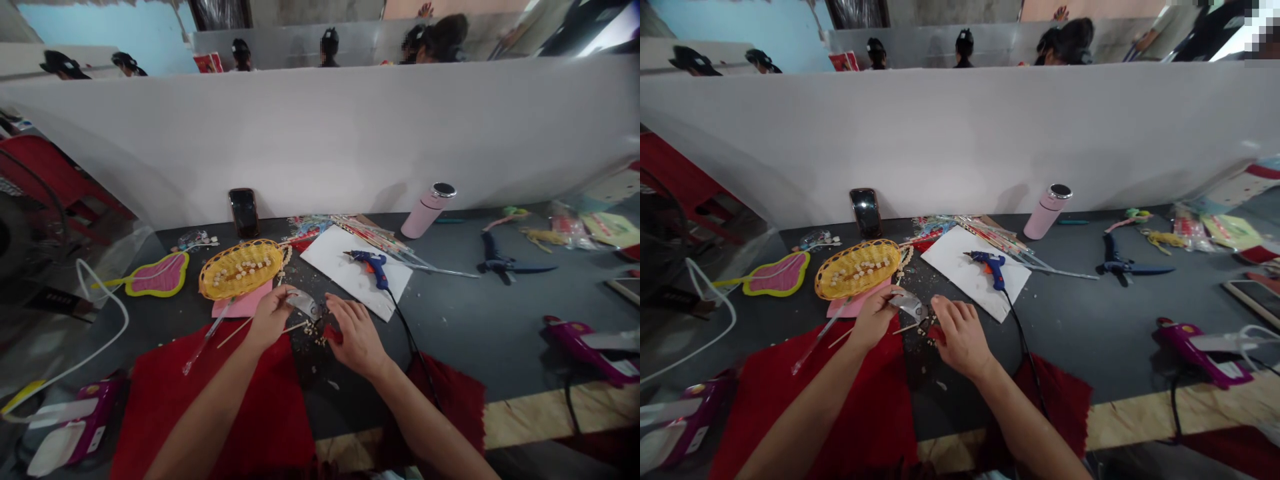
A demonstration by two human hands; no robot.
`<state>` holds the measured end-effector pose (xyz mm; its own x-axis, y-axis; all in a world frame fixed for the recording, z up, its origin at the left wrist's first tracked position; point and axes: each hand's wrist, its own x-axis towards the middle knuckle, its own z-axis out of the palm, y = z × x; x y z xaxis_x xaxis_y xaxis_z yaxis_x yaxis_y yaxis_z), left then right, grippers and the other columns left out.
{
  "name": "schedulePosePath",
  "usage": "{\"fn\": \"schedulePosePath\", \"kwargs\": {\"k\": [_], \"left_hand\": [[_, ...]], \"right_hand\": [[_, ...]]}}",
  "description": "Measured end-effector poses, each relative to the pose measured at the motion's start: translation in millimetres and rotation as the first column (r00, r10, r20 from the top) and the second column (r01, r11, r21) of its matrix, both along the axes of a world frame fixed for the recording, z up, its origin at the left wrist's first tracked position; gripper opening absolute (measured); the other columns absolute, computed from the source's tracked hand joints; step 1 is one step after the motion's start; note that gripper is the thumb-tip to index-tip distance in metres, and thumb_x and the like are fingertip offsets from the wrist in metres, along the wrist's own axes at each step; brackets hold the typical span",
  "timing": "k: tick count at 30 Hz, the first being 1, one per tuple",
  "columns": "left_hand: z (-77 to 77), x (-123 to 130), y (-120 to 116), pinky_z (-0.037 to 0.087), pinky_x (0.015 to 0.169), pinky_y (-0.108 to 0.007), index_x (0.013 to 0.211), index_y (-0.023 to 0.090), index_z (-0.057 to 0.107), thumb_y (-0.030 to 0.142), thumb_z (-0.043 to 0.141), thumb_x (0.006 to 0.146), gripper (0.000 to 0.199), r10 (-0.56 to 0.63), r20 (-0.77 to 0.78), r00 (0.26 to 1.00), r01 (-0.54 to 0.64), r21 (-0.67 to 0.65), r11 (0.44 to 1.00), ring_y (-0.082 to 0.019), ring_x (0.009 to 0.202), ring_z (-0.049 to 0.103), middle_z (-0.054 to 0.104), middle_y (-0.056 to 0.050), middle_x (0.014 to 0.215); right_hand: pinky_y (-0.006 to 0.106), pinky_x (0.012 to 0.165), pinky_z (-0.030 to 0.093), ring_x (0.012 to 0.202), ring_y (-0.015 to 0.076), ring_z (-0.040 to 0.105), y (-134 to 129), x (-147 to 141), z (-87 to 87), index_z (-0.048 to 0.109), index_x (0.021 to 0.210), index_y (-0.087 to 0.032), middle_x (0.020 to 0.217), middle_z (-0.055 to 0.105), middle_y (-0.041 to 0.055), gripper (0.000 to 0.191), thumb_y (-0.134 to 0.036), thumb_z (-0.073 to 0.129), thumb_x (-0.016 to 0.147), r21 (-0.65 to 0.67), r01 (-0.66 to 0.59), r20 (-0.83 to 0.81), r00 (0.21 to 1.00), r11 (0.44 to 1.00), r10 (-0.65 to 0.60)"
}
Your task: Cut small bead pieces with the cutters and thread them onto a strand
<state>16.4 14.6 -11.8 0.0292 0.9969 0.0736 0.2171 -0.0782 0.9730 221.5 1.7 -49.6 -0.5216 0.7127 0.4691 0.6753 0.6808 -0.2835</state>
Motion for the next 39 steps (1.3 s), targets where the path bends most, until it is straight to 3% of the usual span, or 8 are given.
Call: {"fn": "schedulePosePath", "kwargs": {"k": [9, 13, 18, 22, 25, 32, 36, 39], "left_hand": [[-3.8, -5.6, 0.9, 0.043, 0.068, -0.025, 0.082, 0.018, 0.061, 0.016, 0.052, 0.075, 0.012, 0.016, -0.075, 0.997, -0.016, -0.003, 1.0, -0.015, 0.071, 0.056, 0.063, 0.0, 0.074], [-5.2, -4.6, 0.3, 0.041, 0.068, -0.024, 0.084, 0.017, 0.061, 0.021, 0.053, 0.079, 0.01, -0.021, -0.002, 1.0, 0.021, -0.018, 1.0, -0.015, 0.072, 0.053, 0.061, 0.0, 0.075], [-3.3, -2.9, -0.4, 0.039, 0.069, -0.024, 0.077, 0.017, 0.058, 0.032, 0.051, 0.085, 0.018, -0.025, 0.151, 0.988, 0.027, -0.008, 1.0, -0.013, 0.072, 0.051, 0.058, 0.0, 0.073], [-4.4, -4.2, 1.2, 0.039, 0.068, -0.023, 0.078, 0.016, 0.059, 0.033, 0.053, 0.084, 0.019, -0.014, 0.205, 0.979, 0.019, -0.023, 1.0, -0.012, 0.071, 0.05, 0.059, 0.0, 0.074], [-6.3, -3.7, 2.5, 0.04, 0.07, -0.023, 0.078, 0.016, 0.06, 0.033, 0.055, 0.083, 0.018, -0.006, 0.209, 0.978, 0.015, -0.039, 0.999, -0.012, 0.072, 0.052, 0.06, 0.0, 0.074], [-9.5, -0.7, 3.7, 0.039, 0.066, -0.022, 0.081, 0.016, 0.061, 0.034, 0.063, 0.077, 0.018, 0.023, 0.222, 0.975, -0.001, -0.098, 0.995, -0.011, 0.07, 0.05, 0.061, 0.0, 0.076], [-10.2, -1.1, 4.7, 0.037, 0.063, -0.02, 0.081, 0.016, 0.061, 0.033, 0.064, 0.076, 0.018, 0.052, 0.237, 0.97, -0.026, -0.109, 0.994, -0.01, 0.068, 0.049, 0.058, 0.001, 0.073], [-9.9, -1.2, 5.3, 0.037, 0.062, -0.02, 0.081, 0.016, 0.06, 0.031, 0.066, 0.075, 0.017, 0.079, 0.272, 0.959, -0.052, -0.104, 0.993, -0.009, 0.067, 0.048, 0.056, 0.002, 0.072]], "right_hand": [[0.042, 0.084, 0.046, 0.098, 0.0254, 0.052, -0.4, -2.7, -0.7, 0.034, 0.138, -0.02, 0.116, 0.055, 0.0118, 0.063, -0.012, 0.051, 0.078, -0.01, -0.023, 0.001, 1.0, 1.0, 0.023], [0.045, 0.086, 0.045, 0.105, 0.0283, 0.05, -1.8, -3.6, -4.1, 0.036, 0.137, -0.022, 0.118, 0.051, 0.0134, 0.065, -0.013, 0.053, 0.075, -0.013, 0.011, -0.029, 1.0, 1.0, -0.011], [0.043, 0.094, 0.044, 0.114, 0.0262, 0.046, 3.5, 0.7, -10.2, 0.029, 0.139, -0.02, 0.125, 0.046, 0.0132, 0.07, -0.01, 0.051, 0.073, -0.186, 0.038, -0.199, 0.977, 0.982, -0.076], [0.044, 0.097, 0.042, 0.112, 0.0254, 0.048, 12.5, 4.2, -14.6, 0.038, 0.126, -0.019, 0.118, 0.049, 0.0124, 0.055, -0.011, 0.051, 0.073, -0.228, 0.13, -0.359, 0.91, 0.965, -0.208], [0.043, 0.092, 0.045, 0.106, 0.0249, 0.052, 16.3, 4.7, -15.1, 0.044, 0.108, -0.021, 0.112, 0.051, 0.0114, 0.037, -0.012, 0.052, 0.073, -0.199, 0.156, -0.415, 0.881, 0.968, -0.227], [0.038, 0.09, 0.047, 0.105, 0.0232, 0.054, 16.1, 5.3, -13.9, 0.05, 0.085, -0.022, 0.112, 0.054, 0.011, 0.014, -0.012, 0.05, 0.075, -0.212, 0.08, -0.349, 0.925, 0.974, -0.152], [0.04, 0.093, 0.045, 0.112, 0.0243, 0.05, 11.9, 3.9, -10.0, 0.052, 0.089, -0.02, 0.121, 0.052, 0.0128, 0.018, -0.01, 0.048, 0.074, -0.182, 0.02, -0.291, 0.954, 0.983, -0.073], [0.045, 0.094, 0.043, 0.115, 0.0274, 0.046, 6.9, 1.2, -4.6, 0.054, 0.094, -0.018, 0.131, 0.046, 0.0133, 0.023, -0.01, 0.05, 0.074, -0.108, 0.001, -0.147, 0.989, 0.994, -0.016]]}}
